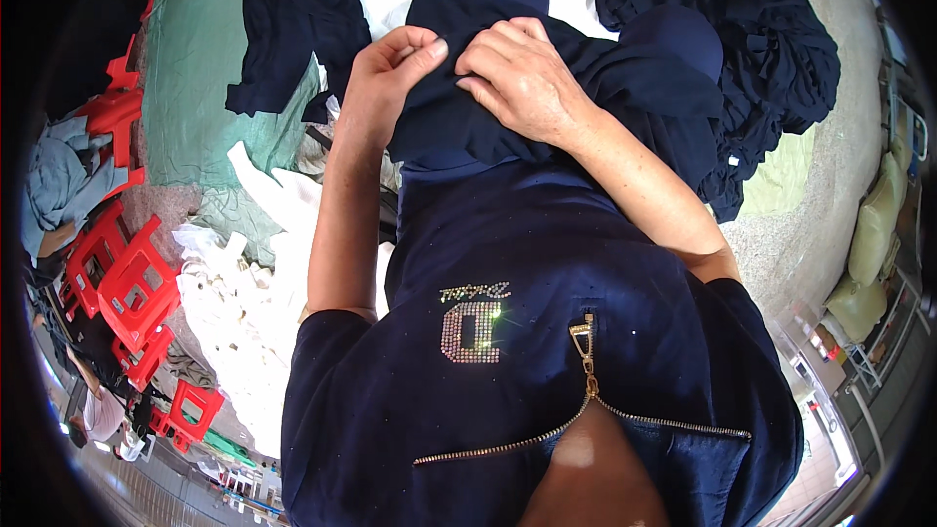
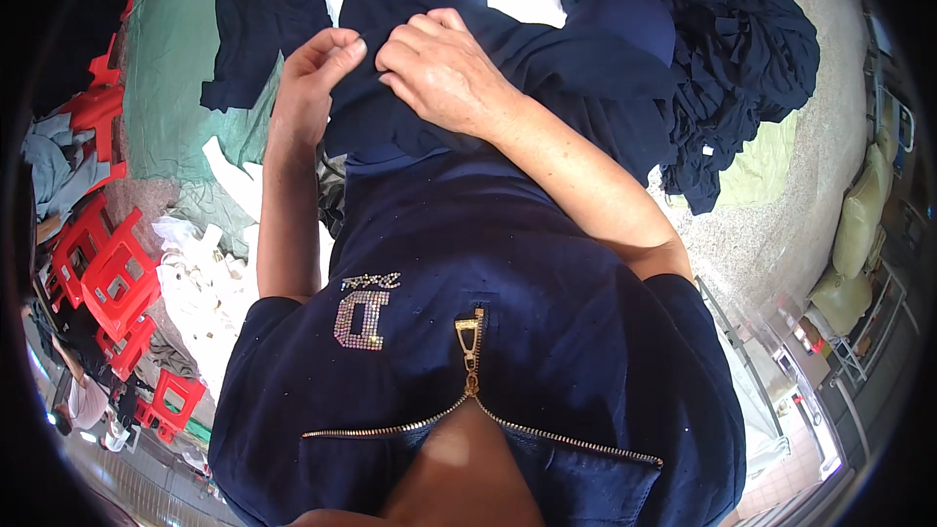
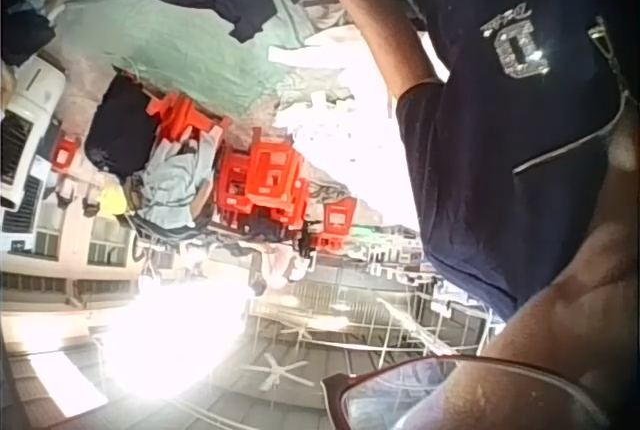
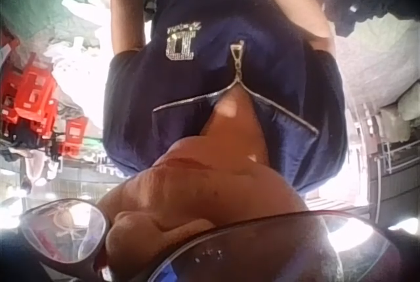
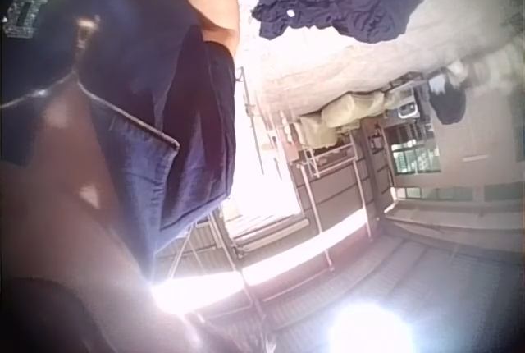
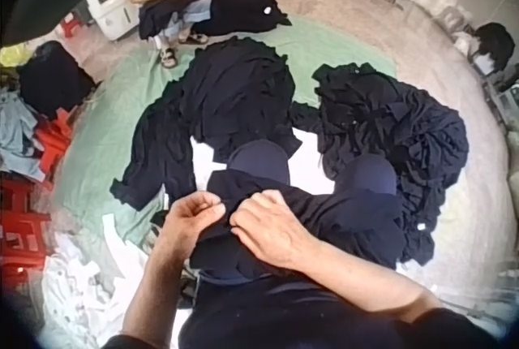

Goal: Inspecting black garments for defects or lint and cleaning them manually with hands.

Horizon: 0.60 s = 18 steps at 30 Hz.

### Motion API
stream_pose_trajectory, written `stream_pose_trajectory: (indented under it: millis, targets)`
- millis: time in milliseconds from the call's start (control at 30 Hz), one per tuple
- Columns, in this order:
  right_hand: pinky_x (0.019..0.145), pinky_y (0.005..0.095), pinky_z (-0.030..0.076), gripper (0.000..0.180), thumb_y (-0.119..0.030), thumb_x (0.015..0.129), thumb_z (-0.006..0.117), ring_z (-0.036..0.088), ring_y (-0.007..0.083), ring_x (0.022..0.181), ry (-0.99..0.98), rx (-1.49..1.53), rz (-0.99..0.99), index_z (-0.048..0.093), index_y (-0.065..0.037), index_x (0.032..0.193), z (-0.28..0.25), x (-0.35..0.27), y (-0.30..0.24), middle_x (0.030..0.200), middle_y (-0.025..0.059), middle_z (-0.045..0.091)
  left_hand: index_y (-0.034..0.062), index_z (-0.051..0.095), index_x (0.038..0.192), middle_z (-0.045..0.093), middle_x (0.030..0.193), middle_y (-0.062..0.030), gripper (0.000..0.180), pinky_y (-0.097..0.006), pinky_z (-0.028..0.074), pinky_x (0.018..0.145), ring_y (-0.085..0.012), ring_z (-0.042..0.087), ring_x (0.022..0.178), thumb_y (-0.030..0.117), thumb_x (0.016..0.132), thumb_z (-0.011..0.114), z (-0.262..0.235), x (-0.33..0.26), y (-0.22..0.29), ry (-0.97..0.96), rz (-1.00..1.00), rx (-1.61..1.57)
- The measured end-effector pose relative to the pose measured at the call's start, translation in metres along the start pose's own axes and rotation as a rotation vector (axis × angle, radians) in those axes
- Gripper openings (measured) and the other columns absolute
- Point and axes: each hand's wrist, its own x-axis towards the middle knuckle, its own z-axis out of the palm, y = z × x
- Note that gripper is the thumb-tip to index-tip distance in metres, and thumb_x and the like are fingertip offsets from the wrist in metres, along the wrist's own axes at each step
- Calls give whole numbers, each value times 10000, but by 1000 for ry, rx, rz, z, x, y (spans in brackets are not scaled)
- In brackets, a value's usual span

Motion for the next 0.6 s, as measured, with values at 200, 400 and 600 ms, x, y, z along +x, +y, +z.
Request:
stream_pose_trajectory:
  millis: [200, 400, 600]
  targets:
    - [927, 394, 441, 117, -32, 852, 698, 626, 269, 972, -17, 107, 102, 660, -65, 958, 1, -4, 6, 938, 76, 638, -14, 703, 1064, 653, 905, 25, 230, -196, 434, 801, -53, 572, 849, 119, 886, 762, -7, -5, -7, 61, -144, 30]
    - [869, 394, 466, 137, 10, 853, 666, 619, 296, 953, -71, 113, 158, 647, -48, 976, -4, -2, -1, 976, 91, 604, -8, 707, 1045, 685, 945, 2, 148, -227, 444, 898, -92, 618, 905, 34, 903, 702, -6, 6, -18, 132, 123, -476]
    - [877, 385, 474, 194, 15, 799, 710, 632, 270, 972, 29, 100, -29, 626, -57, 959, -9, -3, -2, 1021, 74, 614, -22, 701, 1010, 691, 929, -12, 124, -208, 490, 792, -92, 640, 823, -21, 891, 665, 9, 9, -10, 121, 55, -587]
